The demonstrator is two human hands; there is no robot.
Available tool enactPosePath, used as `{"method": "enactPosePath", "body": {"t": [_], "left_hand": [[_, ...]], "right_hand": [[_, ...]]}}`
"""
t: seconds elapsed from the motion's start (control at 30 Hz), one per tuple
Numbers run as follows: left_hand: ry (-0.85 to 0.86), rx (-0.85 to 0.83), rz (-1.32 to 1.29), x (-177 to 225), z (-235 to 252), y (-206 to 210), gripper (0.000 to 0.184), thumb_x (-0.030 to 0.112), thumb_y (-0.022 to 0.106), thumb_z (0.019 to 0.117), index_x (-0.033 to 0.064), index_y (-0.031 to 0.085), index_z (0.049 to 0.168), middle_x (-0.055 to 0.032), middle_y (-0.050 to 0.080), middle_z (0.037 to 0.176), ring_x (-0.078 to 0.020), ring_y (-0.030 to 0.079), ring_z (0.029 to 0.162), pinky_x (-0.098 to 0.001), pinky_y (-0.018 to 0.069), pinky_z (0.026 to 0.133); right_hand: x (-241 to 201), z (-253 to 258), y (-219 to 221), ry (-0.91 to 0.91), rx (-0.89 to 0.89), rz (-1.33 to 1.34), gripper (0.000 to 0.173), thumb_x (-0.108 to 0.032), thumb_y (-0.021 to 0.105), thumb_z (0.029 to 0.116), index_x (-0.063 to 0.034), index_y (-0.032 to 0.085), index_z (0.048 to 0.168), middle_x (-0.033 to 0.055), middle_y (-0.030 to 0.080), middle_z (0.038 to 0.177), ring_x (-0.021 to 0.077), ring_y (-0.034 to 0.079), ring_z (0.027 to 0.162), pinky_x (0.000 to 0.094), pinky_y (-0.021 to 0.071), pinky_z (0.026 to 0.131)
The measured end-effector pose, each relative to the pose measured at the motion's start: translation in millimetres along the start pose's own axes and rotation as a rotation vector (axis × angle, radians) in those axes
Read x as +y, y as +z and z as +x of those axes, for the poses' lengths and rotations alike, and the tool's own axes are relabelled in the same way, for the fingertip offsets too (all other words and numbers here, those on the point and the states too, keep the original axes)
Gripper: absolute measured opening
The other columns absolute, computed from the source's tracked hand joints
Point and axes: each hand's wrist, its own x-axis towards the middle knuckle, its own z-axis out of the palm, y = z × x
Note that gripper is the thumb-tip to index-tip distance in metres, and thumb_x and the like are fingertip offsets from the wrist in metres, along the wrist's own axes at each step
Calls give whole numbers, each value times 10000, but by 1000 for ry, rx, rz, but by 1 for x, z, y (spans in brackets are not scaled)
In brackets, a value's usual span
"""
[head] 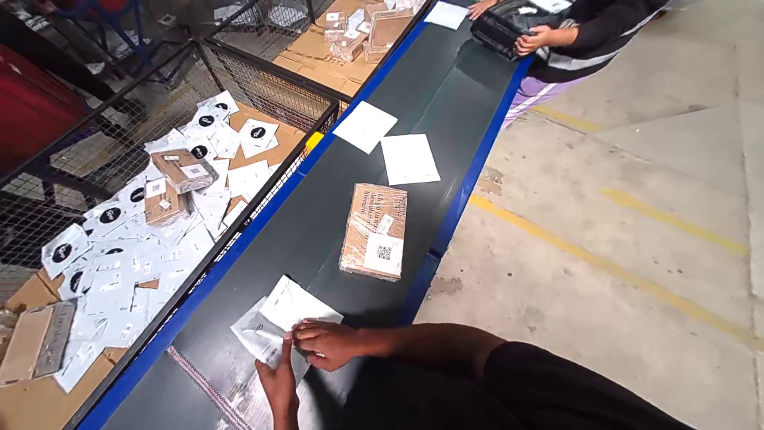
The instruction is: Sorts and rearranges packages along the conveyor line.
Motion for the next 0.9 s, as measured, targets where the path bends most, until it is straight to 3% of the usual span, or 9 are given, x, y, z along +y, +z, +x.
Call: {"method": "enactPosePath", "body": {"t": [0.1,0.2,0.3,0.4,0.47,0.53,0.63,0.73,0.9], "left_hand": [[-28,-28,-27,-6,12,-26,631,-11,806,822,-48,500,1373,-175,676,1221,-203,682,1086,-400,586,947],[97,-66,-86,35,61,-51,587,-15,772,847,-31,506,1371,-130,685,1194,-182,692,1044,-405,604,919],[211,-42,-286,101,139,-60,619,211,659,998,50,345,1506,-112,609,1338,-213,653,1159,-449,575,979],[204,-25,-114,132,177,-52,1031,470,727,925,72,74,1618,-210,356,1585,-310,468,1393,-508,476,1090],[258,-205,137,135,155,-24,1048,515,745,894,31,153,1611,-237,368,1581,-321,495,1379,-494,500,1078],[222,-457,388,120,110,7,1104,549,783,841,40,175,1610,-250,395,1561,-348,531,1349,-508,526,1053],[194,-595,735,68,70,22,1213,739,796,680,25,353,1555,-212,552,1454,-368,573,1303,-598,493,1059],[226,-526,755,24,50,-10,1087,816,751,656,76,574,1432,-156,504,1519,-331,456,1422,-551,397,1167],[94,-418,523,-15,-16,-75,1075,665,806,739,42,424,1527,-170,516,1499,-240,547,1348,-470,468,1133]], "right_hand": [[-22,7,-19,43,-88,142,326,-234,604,1005,-82,706,1275,111,554,1501,232,484,1428,379,364,1216],[-44,22,-76,122,39,274,270,-236,624,1020,-70,735,1200,88,641,1391,187,583,1322,381,469,1137],[-38,29,-139,147,310,213,240,-205,628,1019,-44,745,1153,81,693,1297,166,624,1255,368,510,1093],[7,7,-204,286,641,1,242,-175,648,1002,-29,726,1178,103,688,1296,179,631,1256,382,532,1088],[48,-25,-249,578,758,-193,402,-330,667,993,-61,675,1291,103,657,1349,184,620,1265,387,545,1057],[90,-65,-281,872,628,-354,775,-576,689,906,-80,525,1478,132,525,1521,262,502,1404,469,439,1155],[138,-83,-303,935,363,-433,1263,-724,790,697,-17,274,1608,226,264,1667,391,262,1542,566,290,1235],[152,-56,-300,927,155,-449,1305,-686,830,681,-42,211,1633,237,289,1653,418,255,1539,616,268,1223],[115,11,-248,1021,-47,-504,1229,-632,907,585,35,417,1493,349,420,1471,529,439,1344,706,391,1056]]}}
